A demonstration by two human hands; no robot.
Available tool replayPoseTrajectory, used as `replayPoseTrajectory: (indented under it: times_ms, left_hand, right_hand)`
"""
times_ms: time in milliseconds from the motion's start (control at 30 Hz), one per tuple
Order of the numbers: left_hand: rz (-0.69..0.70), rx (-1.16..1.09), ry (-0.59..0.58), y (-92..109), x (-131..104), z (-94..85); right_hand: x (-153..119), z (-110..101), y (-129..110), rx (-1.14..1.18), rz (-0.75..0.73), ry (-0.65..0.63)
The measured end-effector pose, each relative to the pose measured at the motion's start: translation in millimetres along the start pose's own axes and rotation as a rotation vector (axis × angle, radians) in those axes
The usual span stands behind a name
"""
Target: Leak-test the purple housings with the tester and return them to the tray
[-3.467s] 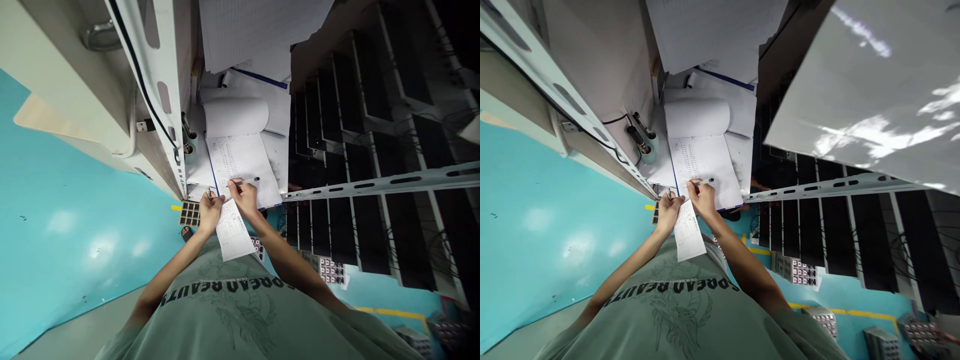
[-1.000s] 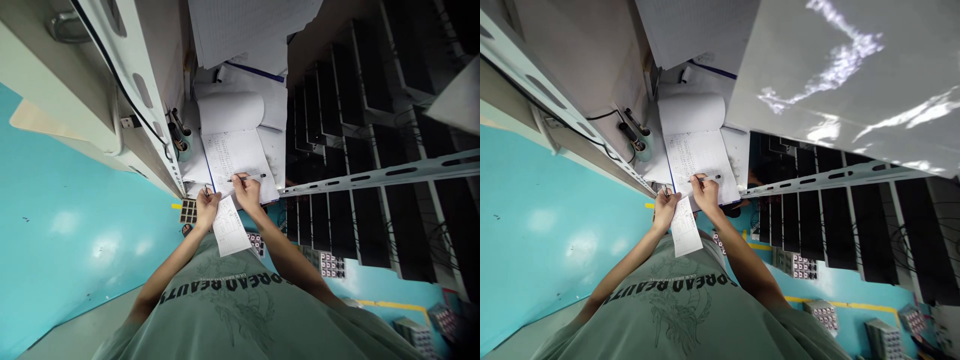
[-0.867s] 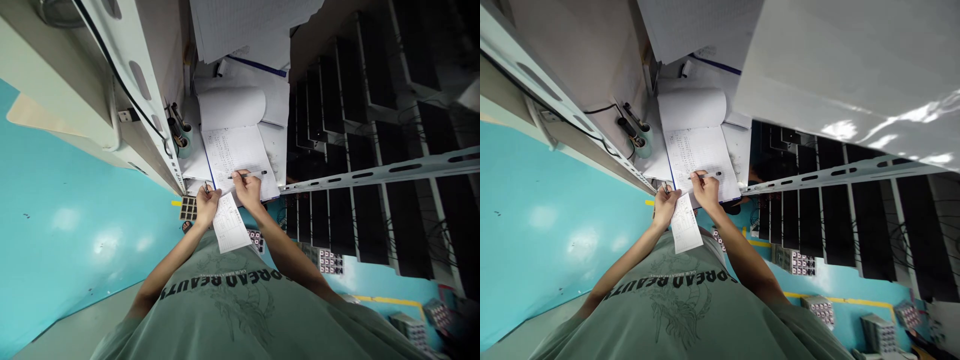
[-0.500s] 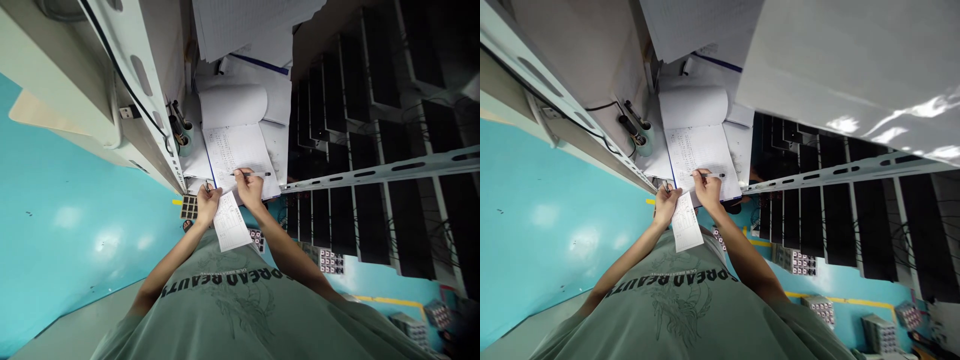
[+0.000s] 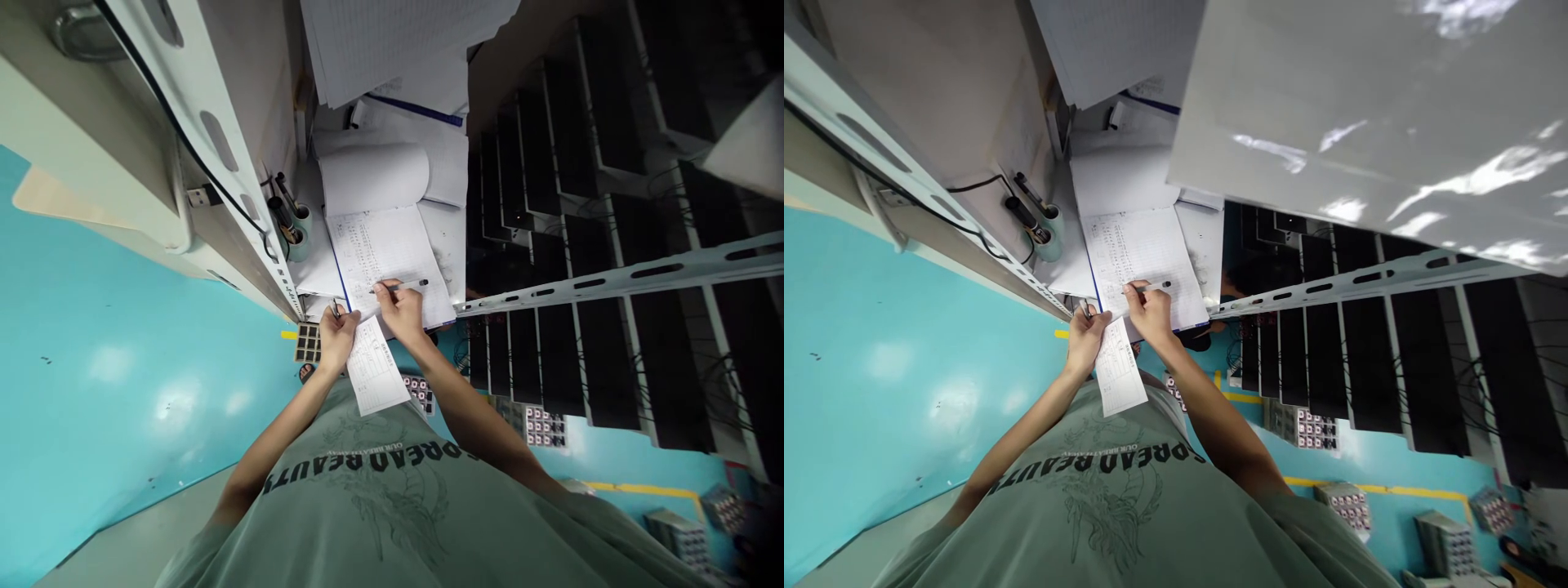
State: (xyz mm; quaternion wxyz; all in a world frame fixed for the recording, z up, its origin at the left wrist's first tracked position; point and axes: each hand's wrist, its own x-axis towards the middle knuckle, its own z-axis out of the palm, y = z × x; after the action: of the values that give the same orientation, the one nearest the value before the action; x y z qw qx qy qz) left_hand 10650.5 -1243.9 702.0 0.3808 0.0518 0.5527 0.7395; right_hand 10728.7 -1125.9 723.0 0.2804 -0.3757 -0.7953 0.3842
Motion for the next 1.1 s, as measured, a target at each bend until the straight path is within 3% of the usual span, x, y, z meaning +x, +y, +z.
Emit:
replayPoseTrajectory:
  times_ms: [1100]
  left_hand:
    - [-0.006, -0.025, 0.017, 1.0, 1.8, 2.2]
  right_hand:
    - [0.5, -0.6, -1.3, -0.011, 0.001, 0.059]
